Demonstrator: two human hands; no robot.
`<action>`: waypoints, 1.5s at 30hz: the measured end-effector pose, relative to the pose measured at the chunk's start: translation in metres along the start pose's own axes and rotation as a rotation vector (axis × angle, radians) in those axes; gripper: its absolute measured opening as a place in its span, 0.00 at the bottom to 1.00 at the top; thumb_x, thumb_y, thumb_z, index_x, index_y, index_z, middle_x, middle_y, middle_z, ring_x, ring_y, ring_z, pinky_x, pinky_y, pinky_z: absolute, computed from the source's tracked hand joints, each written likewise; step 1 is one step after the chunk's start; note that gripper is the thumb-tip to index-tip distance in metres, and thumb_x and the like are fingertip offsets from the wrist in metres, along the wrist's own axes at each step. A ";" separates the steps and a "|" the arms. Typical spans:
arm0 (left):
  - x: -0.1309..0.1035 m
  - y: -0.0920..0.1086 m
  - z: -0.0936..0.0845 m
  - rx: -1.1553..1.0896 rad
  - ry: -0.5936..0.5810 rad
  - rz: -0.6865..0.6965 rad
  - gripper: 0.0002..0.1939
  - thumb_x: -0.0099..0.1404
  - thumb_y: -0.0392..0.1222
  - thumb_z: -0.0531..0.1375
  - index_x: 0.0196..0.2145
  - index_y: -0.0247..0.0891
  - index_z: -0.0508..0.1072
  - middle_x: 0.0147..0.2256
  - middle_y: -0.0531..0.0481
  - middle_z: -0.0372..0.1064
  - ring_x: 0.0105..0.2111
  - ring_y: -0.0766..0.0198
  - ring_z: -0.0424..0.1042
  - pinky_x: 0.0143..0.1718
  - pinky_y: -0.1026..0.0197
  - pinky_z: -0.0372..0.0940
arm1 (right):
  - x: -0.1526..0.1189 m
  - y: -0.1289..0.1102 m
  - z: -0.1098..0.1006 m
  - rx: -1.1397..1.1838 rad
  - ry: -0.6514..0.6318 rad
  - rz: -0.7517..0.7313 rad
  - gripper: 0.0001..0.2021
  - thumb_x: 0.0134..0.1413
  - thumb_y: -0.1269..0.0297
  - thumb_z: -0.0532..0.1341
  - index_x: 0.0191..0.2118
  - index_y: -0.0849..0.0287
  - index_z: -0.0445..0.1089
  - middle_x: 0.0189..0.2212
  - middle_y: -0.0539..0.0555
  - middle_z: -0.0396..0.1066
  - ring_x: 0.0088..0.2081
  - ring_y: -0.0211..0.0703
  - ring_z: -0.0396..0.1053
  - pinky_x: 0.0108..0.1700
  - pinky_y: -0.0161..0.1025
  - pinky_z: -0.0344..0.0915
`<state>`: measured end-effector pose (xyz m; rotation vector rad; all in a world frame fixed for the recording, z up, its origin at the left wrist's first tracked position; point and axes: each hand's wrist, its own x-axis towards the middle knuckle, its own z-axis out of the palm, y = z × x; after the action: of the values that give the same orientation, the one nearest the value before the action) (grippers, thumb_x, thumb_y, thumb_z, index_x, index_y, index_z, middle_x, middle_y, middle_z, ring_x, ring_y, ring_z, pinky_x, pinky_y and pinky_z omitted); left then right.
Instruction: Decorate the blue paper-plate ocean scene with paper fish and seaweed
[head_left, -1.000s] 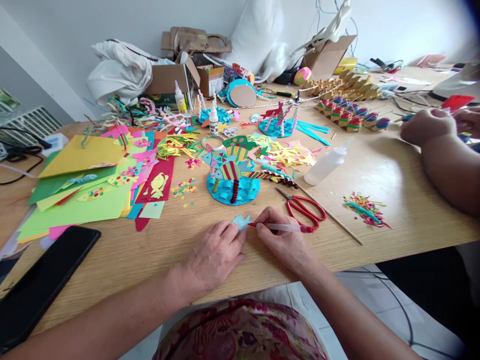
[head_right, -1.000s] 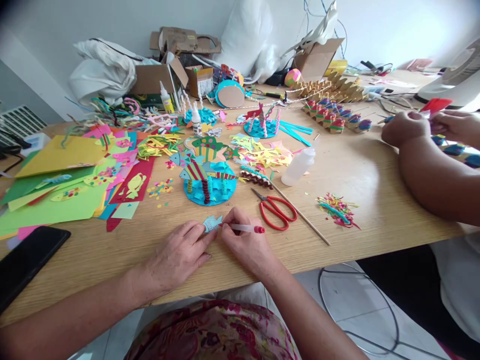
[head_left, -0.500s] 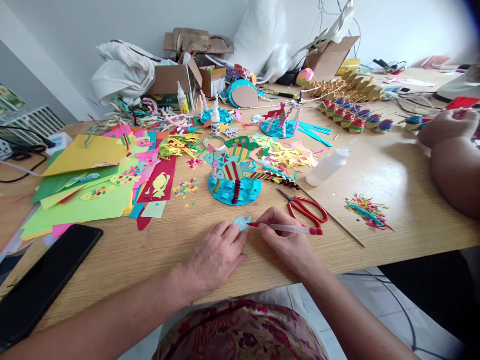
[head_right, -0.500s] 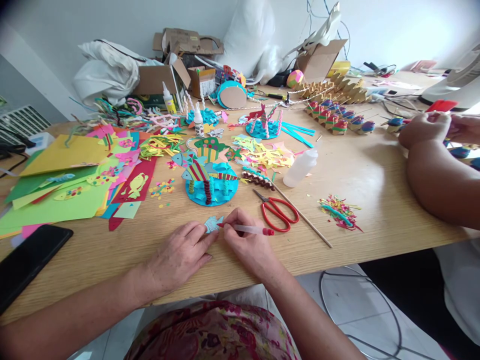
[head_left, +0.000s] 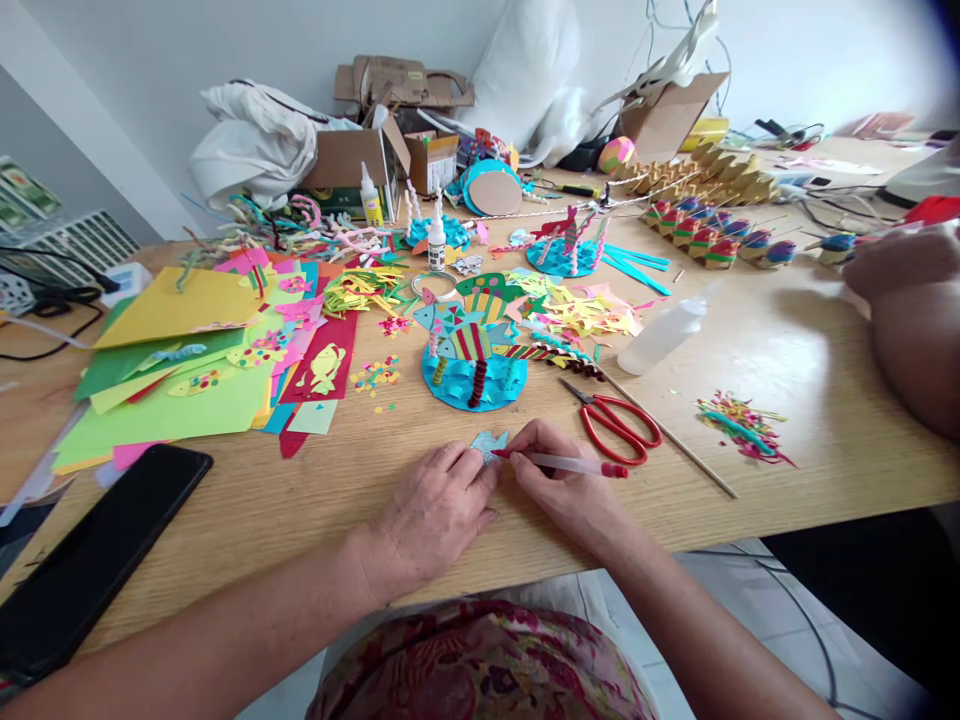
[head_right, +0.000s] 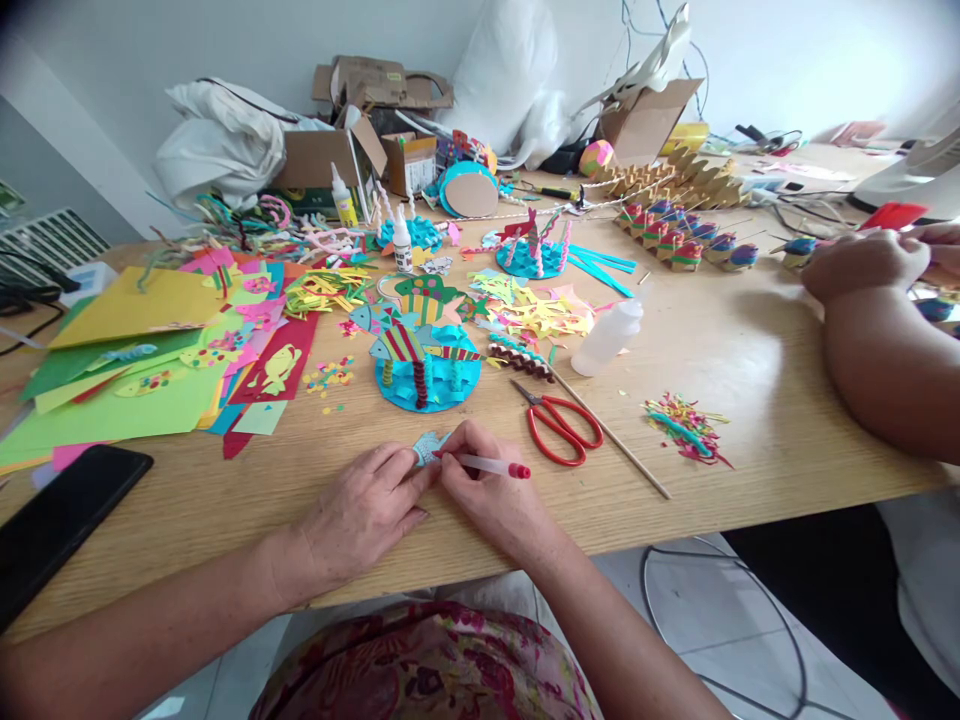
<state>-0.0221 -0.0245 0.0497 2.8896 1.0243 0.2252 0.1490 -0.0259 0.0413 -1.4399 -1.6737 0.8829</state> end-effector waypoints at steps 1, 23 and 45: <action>0.000 0.000 0.000 0.001 0.002 0.001 0.16 0.62 0.42 0.55 0.47 0.34 0.63 0.37 0.46 0.62 0.41 0.56 0.60 0.42 0.53 0.62 | 0.000 0.000 0.000 -0.002 -0.002 -0.001 0.03 0.48 0.70 0.53 0.26 0.57 0.60 0.20 0.46 0.62 0.22 0.34 0.60 0.23 0.31 0.55; -0.001 0.000 -0.001 -0.037 -0.016 0.012 0.14 0.62 0.40 0.54 0.46 0.33 0.64 0.39 0.46 0.62 0.41 0.56 0.60 0.43 0.53 0.62 | 0.001 0.000 0.000 -0.016 -0.009 0.007 0.03 0.48 0.70 0.53 0.26 0.58 0.61 0.20 0.46 0.64 0.23 0.34 0.60 0.25 0.31 0.55; -0.001 0.000 -0.001 0.001 0.013 0.025 0.13 0.62 0.40 0.55 0.44 0.34 0.64 0.38 0.47 0.62 0.40 0.56 0.60 0.42 0.53 0.62 | 0.000 -0.001 -0.001 -0.004 -0.004 0.001 0.03 0.47 0.70 0.53 0.25 0.57 0.61 0.19 0.46 0.63 0.21 0.33 0.60 0.23 0.31 0.54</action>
<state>-0.0235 -0.0252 0.0501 2.9070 0.9906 0.2460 0.1498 -0.0263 0.0424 -1.4428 -1.6784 0.8835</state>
